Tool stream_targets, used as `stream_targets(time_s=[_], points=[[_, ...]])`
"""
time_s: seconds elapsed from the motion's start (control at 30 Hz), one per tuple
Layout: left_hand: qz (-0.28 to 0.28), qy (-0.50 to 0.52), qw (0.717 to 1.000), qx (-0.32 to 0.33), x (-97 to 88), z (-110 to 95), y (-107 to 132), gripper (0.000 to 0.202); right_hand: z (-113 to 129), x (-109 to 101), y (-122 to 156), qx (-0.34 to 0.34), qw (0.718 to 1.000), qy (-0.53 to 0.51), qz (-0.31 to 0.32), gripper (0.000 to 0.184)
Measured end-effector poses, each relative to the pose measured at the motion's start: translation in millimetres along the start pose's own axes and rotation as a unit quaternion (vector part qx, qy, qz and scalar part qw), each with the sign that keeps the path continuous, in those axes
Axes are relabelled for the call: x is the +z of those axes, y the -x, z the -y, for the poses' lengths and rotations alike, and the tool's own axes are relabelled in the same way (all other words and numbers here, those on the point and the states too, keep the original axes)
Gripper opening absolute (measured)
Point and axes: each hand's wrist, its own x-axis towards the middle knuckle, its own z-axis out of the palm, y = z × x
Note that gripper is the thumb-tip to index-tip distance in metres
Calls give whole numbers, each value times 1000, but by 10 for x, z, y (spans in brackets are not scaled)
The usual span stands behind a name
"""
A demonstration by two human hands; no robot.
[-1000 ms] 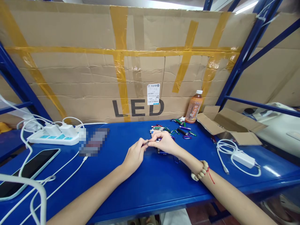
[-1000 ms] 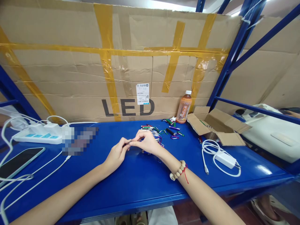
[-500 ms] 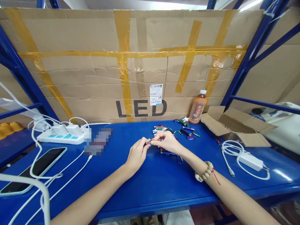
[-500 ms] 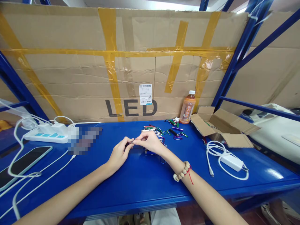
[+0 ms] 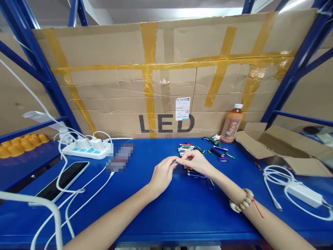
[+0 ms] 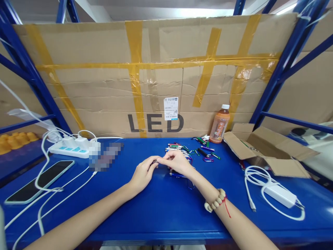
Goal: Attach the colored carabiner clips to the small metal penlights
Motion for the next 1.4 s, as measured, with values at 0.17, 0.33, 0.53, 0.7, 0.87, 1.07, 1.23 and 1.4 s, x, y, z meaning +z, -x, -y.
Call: stream_targets(time_s=[0.17, 0.33, 0.53, 0.7, 0.87, 1.07, 1.23, 1.4], points=[[6, -2, 1000, -19, -35, -74, 5, 25, 6, 28, 4, -27, 999, 37, -6, 40], [0, -10, 999, -37, -62, -90, 1, 26, 12, 20, 7, -87, 993, 70, -44, 33], [0, 1, 999, -49, -58, -52, 3, 25, 15, -4, -5, -144, 985, 75, -55, 26], [4, -12, 999, -48, -67, -56, 2, 24, 7, -15, -12, -169, 982, 78, -44, 24], [4, -19, 998, -57, -77, -79, -1, 25, -12, -20, -9, -173, 981, 77, -39, 25], [16, -18, 999, -48, -66, -62, -4, 26, -47, -16, -17, -165, 982, 79, -44, 28], [21, -20, 999, -42, -62, -59, -1, 25, -63, -12, -23, -156, 985, 73, -30, 30], [26, -32, 998, -42, -76, -91, -3, 27, -45, -29, -33, -191, 979, 61, -28, 26]])
